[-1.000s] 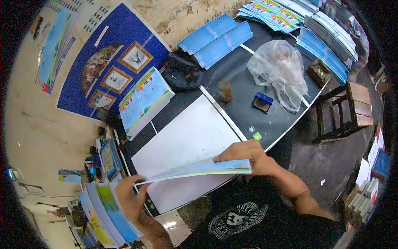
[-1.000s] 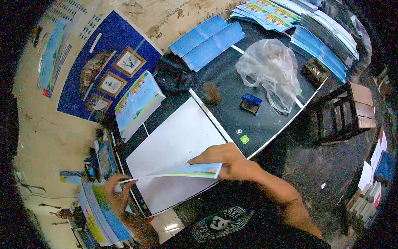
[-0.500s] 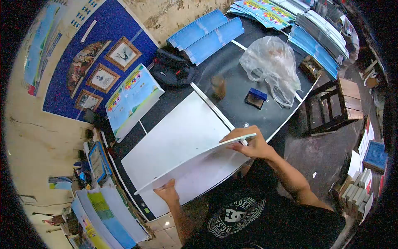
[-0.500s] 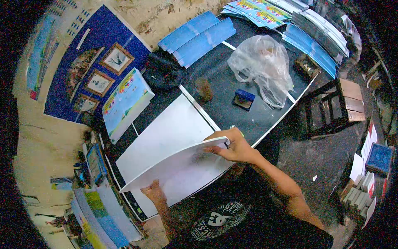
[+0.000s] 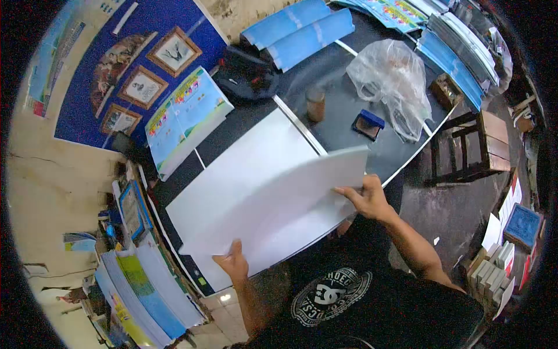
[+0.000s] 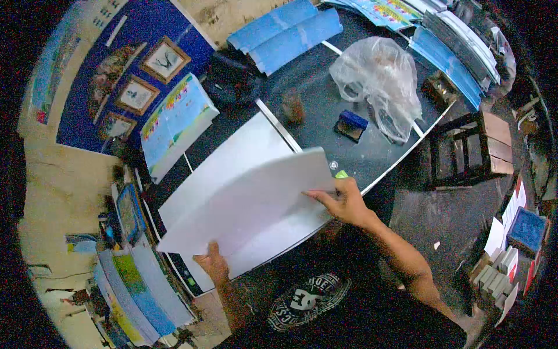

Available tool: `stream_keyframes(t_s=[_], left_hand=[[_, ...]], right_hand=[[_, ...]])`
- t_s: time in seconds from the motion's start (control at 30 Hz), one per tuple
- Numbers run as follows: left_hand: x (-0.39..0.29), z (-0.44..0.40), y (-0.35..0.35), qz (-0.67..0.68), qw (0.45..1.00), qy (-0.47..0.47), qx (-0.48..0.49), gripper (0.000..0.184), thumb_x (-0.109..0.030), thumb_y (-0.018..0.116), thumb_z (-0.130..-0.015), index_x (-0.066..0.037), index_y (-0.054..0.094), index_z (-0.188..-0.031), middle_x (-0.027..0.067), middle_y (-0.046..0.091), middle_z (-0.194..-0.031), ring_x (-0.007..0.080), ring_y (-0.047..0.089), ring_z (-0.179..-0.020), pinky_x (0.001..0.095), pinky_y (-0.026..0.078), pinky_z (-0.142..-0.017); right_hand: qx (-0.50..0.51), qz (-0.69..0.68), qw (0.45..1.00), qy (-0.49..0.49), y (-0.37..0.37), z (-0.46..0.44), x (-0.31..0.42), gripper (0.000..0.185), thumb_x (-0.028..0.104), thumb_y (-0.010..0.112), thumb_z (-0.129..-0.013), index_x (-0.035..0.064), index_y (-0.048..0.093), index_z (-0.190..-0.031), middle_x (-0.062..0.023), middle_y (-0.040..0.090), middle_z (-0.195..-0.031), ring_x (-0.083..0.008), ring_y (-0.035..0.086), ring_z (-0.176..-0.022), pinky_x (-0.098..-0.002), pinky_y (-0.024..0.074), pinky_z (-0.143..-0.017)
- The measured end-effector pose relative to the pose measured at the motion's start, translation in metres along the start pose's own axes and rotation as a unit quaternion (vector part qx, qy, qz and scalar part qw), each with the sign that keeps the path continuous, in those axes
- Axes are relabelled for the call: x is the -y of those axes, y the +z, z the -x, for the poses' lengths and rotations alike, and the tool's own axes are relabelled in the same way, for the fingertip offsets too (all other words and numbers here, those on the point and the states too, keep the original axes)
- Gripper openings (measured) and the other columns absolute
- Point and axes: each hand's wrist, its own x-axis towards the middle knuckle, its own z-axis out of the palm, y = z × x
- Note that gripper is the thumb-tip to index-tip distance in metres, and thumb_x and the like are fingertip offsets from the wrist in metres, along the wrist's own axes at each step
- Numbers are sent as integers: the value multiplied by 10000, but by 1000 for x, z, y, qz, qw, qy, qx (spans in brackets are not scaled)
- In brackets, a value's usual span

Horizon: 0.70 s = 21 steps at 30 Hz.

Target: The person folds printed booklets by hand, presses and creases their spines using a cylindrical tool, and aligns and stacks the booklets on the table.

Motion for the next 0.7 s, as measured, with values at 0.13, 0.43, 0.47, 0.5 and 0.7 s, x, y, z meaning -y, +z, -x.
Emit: stream_keyframes(t_s=[0.13, 0.43, 0.47, 0.5, 0.7], left_hand=[[-16, 26, -6, 10, 992, -119, 30, 444, -149, 732, -891, 44, 503, -1219, 169, 620, -1124, 232, 618, -985, 391, 534, -857], [-34, 47, 3, -249, 930, -241, 120, 350, -222, 735, -892, 70, 664, -1072, 155, 685, -1022, 221, 637, -892, 366, 506, -847], [-34, 48, 3, -254, 926, -252, 124, 360, -219, 734, -892, 73, 657, -1087, 159, 687, -1032, 222, 643, -902, 369, 508, -846], [-35, 48, 3, -230, 927, -269, 125, 371, -220, 731, -894, 77, 649, -1102, 158, 686, -1031, 227, 646, -903, 373, 511, -845], [-47, 51, 16, -178, 917, -337, 116, 452, -262, 727, -892, 83, 614, -1162, 159, 681, -1036, 253, 658, -909, 381, 522, -845]], right_hand=[[-30, -14, 989, 145, 0, 32, 38, 247, 165, 706, -911, -29, 695, -1064, -137, 738, -907, -140, 678, -800, -302, 528, -746], [42, 81, 977, 194, -37, 99, 1, 311, 207, 621, -970, -30, 623, -1170, -169, 699, -965, -239, 681, -832, -351, 533, -766], [48, 179, 975, 118, -46, 99, -2, 320, 193, 625, -942, 13, 615, -1207, -152, 674, -1042, -243, 656, -896, -368, 516, -801], [54, 276, 959, 42, -55, 99, -7, 352, 180, 630, -915, 57, 607, -1244, -134, 648, -1119, -247, 631, -960, -385, 499, -836], [157, 466, 833, -253, -71, 73, -27, 508, 197, 595, -863, 201, 547, -1369, -53, 552, -1342, -229, 535, -1162, -420, 410, -937]])
